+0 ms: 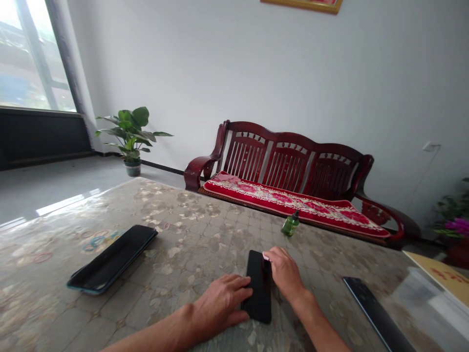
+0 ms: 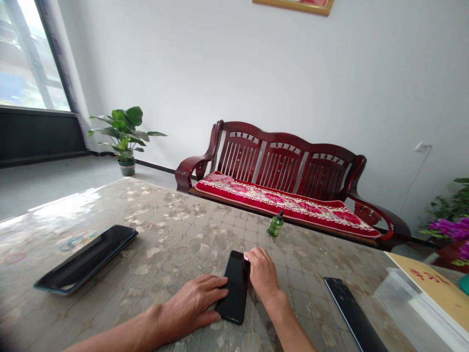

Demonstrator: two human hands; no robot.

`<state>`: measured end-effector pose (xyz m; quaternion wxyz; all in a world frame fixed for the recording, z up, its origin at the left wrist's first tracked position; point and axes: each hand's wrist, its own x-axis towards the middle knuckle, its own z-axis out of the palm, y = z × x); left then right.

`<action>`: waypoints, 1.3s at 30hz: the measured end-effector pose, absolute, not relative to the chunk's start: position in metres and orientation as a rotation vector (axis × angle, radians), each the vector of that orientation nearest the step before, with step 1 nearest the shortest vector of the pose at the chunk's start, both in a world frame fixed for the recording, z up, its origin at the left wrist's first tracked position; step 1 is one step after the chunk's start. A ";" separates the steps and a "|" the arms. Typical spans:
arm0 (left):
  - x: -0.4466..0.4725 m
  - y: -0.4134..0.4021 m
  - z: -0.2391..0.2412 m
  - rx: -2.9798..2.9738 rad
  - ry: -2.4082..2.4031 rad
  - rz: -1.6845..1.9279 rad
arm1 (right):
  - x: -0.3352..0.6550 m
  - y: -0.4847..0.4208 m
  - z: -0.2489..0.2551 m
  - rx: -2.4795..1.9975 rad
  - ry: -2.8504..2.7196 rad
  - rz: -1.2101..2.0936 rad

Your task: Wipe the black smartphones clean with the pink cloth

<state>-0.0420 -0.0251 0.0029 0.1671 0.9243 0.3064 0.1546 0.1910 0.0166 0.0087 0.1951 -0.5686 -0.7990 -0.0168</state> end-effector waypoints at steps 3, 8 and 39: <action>-0.042 -0.025 0.002 2.637 0.862 0.453 | 0.191 0.012 0.009 -1.597 -2.265 -0.074; -0.041 -0.025 -0.001 2.632 0.849 0.488 | 0.192 -0.009 0.004 -1.489 -2.374 -0.145; -0.041 -0.024 -0.002 2.607 0.788 0.550 | 0.172 -0.015 0.006 -1.483 -2.344 0.006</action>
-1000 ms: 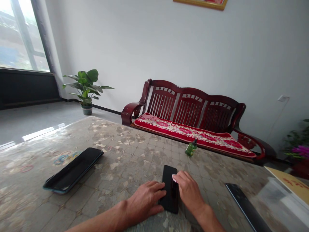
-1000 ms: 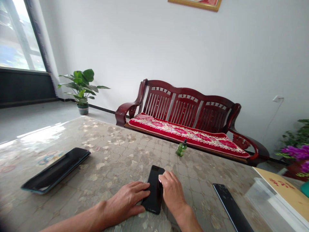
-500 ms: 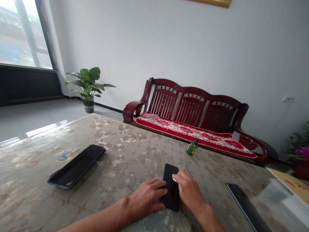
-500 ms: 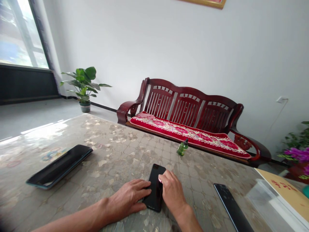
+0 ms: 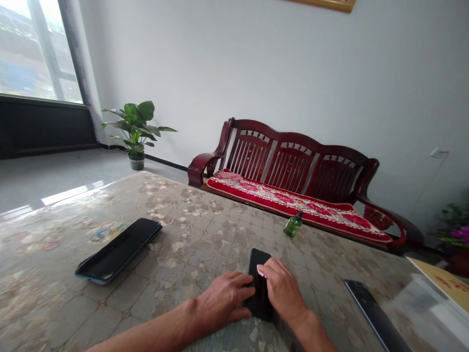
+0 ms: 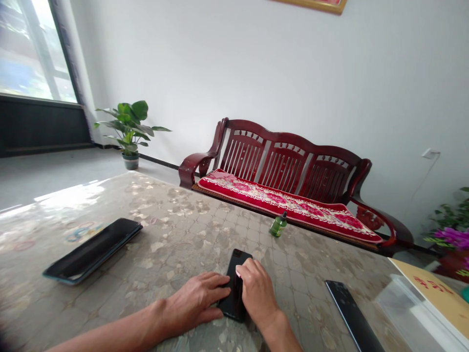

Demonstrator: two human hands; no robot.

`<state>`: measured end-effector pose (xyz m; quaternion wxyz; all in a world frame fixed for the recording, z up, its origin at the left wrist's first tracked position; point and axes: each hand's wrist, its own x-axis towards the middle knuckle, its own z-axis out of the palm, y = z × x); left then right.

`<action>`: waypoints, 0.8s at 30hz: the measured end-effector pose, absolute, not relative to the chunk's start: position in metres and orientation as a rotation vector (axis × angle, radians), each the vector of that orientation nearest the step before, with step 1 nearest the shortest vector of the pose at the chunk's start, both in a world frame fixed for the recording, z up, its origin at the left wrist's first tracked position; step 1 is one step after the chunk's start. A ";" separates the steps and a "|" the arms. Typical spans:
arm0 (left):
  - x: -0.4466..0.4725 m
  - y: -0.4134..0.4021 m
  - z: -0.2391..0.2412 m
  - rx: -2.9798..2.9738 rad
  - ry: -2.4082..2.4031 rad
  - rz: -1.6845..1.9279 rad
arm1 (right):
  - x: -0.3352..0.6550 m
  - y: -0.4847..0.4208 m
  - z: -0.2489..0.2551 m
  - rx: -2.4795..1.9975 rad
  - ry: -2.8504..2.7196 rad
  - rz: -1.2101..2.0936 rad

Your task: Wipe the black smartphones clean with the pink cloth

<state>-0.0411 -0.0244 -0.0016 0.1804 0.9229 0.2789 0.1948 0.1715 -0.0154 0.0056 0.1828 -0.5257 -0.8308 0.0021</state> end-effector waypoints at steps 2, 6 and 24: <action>-0.041 -0.024 -0.001 2.615 0.793 0.546 | 0.169 -0.005 0.006 -1.497 -2.329 0.000; -0.042 -0.025 -0.002 2.628 0.798 0.553 | 0.164 0.010 0.008 -1.533 -2.297 -0.016; -0.041 -0.023 -0.006 2.682 0.785 0.569 | 0.152 -0.002 0.008 -1.526 -2.314 0.000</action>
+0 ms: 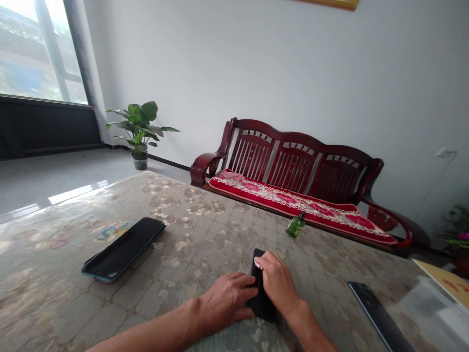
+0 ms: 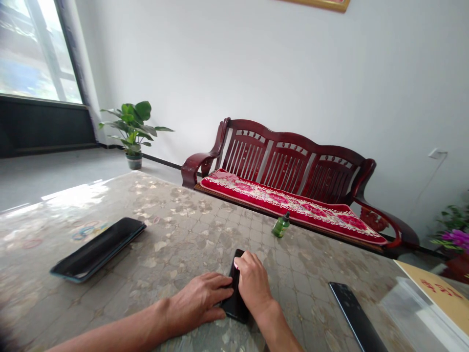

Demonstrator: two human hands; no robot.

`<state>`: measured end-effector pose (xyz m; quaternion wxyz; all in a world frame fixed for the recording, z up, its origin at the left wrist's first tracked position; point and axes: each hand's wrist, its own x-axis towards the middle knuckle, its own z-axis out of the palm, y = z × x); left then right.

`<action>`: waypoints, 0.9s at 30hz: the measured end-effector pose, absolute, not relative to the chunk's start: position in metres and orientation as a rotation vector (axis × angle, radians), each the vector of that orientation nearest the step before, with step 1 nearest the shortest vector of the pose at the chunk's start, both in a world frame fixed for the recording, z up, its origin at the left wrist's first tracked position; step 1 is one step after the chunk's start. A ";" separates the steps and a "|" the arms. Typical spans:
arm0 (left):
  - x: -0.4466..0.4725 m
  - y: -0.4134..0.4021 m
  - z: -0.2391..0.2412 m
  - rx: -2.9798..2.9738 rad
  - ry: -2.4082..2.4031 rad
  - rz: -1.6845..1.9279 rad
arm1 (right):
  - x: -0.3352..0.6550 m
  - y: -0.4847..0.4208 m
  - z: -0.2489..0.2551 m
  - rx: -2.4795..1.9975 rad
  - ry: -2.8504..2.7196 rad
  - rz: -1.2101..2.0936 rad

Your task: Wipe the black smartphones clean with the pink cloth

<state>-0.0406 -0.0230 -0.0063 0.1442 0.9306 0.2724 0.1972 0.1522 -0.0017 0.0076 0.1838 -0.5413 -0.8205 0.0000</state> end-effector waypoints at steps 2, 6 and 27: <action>-0.040 -0.023 -0.007 2.681 0.778 0.569 | 0.153 -0.013 0.006 -1.467 -2.343 0.014; -0.041 -0.022 -0.006 2.686 0.775 0.576 | 0.154 -0.012 0.004 -1.451 -2.349 0.013; -0.041 -0.024 -0.004 2.688 0.798 0.551 | 0.160 0.003 0.009 -1.576 -2.297 -0.023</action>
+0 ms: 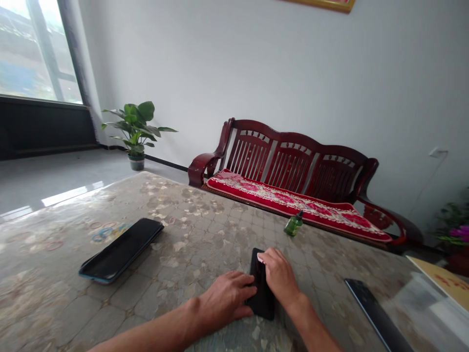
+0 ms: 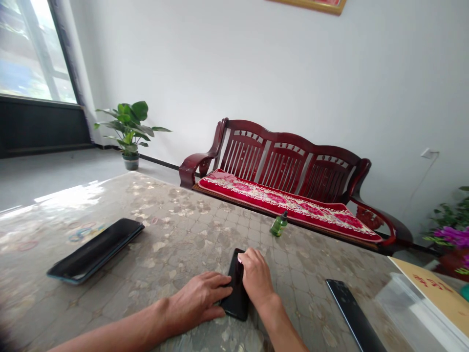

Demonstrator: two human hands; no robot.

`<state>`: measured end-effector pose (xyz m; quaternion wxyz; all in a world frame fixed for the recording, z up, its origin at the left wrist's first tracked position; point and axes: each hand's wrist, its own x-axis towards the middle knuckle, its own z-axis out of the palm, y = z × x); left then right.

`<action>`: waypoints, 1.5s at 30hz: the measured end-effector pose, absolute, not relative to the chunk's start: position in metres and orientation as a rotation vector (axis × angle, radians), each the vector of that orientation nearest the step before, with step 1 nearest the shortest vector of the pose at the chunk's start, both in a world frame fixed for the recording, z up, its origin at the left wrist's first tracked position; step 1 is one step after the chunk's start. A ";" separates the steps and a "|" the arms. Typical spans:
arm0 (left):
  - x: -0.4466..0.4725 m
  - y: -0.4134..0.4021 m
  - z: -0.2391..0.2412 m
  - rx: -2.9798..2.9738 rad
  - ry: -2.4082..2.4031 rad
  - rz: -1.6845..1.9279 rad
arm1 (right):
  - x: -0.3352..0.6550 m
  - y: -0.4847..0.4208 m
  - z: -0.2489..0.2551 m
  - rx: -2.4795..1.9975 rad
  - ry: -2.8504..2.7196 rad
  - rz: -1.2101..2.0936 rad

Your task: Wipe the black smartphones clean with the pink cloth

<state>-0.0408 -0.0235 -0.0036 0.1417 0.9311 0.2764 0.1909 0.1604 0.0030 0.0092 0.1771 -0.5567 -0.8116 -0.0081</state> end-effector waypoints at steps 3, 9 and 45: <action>-0.041 -0.023 -0.003 2.691 0.804 0.531 | 0.163 -0.006 0.010 -1.554 -2.309 -0.014; -0.040 -0.024 -0.001 2.682 0.809 0.514 | 0.174 -0.021 0.007 -1.456 -2.374 0.018; -0.040 -0.024 -0.003 2.691 0.820 0.521 | 0.182 0.011 0.006 -1.480 -2.265 0.037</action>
